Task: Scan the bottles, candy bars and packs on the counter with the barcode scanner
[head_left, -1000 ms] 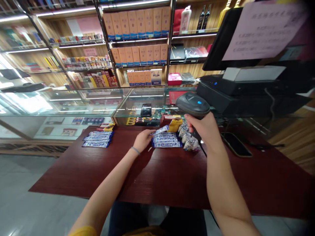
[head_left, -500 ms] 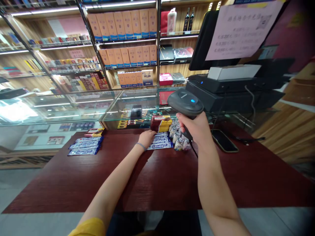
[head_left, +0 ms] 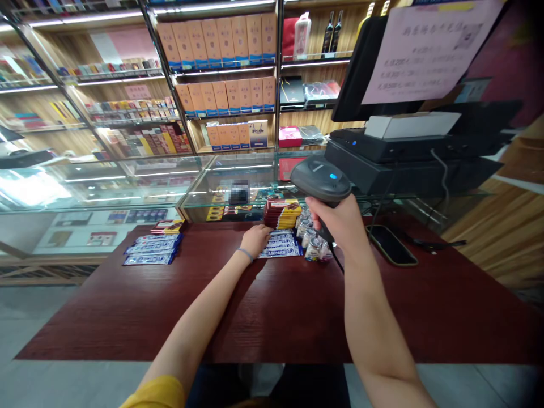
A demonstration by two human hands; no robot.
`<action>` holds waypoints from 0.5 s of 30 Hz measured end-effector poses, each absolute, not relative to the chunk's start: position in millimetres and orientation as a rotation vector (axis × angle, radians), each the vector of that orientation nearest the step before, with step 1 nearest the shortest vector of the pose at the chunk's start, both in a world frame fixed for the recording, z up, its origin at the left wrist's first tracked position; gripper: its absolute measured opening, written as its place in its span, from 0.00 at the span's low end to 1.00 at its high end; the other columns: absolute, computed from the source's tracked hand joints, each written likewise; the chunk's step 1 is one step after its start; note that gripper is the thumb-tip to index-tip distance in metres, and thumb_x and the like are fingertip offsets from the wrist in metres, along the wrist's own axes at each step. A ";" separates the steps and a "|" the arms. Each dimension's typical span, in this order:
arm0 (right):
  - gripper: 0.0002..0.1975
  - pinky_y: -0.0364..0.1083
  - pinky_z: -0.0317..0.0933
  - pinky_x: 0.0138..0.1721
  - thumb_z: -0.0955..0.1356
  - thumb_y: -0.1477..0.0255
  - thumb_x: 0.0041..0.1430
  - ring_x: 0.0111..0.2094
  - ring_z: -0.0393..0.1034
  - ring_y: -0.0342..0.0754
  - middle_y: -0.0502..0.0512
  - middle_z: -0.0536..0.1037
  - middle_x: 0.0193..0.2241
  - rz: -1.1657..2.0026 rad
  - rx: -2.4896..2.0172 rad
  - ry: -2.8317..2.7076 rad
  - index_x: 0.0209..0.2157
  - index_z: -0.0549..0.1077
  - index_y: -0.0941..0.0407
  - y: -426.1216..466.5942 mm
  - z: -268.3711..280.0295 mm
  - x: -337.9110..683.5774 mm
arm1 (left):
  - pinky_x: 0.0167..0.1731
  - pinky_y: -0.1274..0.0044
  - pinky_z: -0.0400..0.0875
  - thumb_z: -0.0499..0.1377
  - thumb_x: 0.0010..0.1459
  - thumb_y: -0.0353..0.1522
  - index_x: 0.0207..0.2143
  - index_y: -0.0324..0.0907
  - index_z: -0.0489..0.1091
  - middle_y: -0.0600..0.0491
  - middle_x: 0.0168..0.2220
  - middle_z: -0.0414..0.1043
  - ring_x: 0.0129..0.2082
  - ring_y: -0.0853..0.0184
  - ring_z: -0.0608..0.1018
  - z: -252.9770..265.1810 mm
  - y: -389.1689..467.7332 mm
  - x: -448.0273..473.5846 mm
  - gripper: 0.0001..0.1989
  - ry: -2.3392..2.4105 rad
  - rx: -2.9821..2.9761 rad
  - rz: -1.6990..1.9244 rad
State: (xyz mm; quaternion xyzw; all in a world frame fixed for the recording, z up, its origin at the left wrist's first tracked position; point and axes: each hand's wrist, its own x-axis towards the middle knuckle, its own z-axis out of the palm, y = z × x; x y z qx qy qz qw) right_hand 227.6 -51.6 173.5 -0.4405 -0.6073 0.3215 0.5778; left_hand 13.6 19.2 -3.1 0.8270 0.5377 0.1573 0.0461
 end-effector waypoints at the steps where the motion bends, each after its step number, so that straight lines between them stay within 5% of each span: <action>1: 0.09 0.44 0.57 0.18 0.73 0.66 0.54 0.14 0.60 0.42 0.44 0.67 0.14 0.758 -1.024 -1.431 0.26 0.70 0.52 -52.0 173.8 226.3 | 0.55 0.71 0.72 0.58 0.68 0.30 0.54 0.46 0.77 0.46 0.51 0.79 0.52 0.59 0.78 -2.6 18.1 11.4 0.16 1.644 2.516 0.500; 9: 0.11 0.45 0.58 0.19 0.71 0.66 0.57 0.14 0.60 0.42 0.45 0.67 0.14 0.745 -1.028 -1.503 0.24 0.67 0.51 -50.1 165.8 205.1 | 0.57 0.69 0.72 0.57 0.68 0.30 0.53 0.43 0.78 0.46 0.53 0.79 0.53 0.58 0.78 8.8 -1.1 -42.7 0.14 1.625 2.485 0.792; 15: 0.11 0.46 0.63 0.22 0.73 0.64 0.54 0.16 0.65 0.45 0.48 0.76 0.20 0.776 -1.094 -1.656 0.37 0.73 0.53 -44.3 146.4 171.4 | 0.57 0.67 0.72 0.56 0.67 0.28 0.52 0.45 0.78 0.47 0.52 0.78 0.53 0.60 0.78 12.0 -30.4 -117.3 0.15 1.805 2.416 0.961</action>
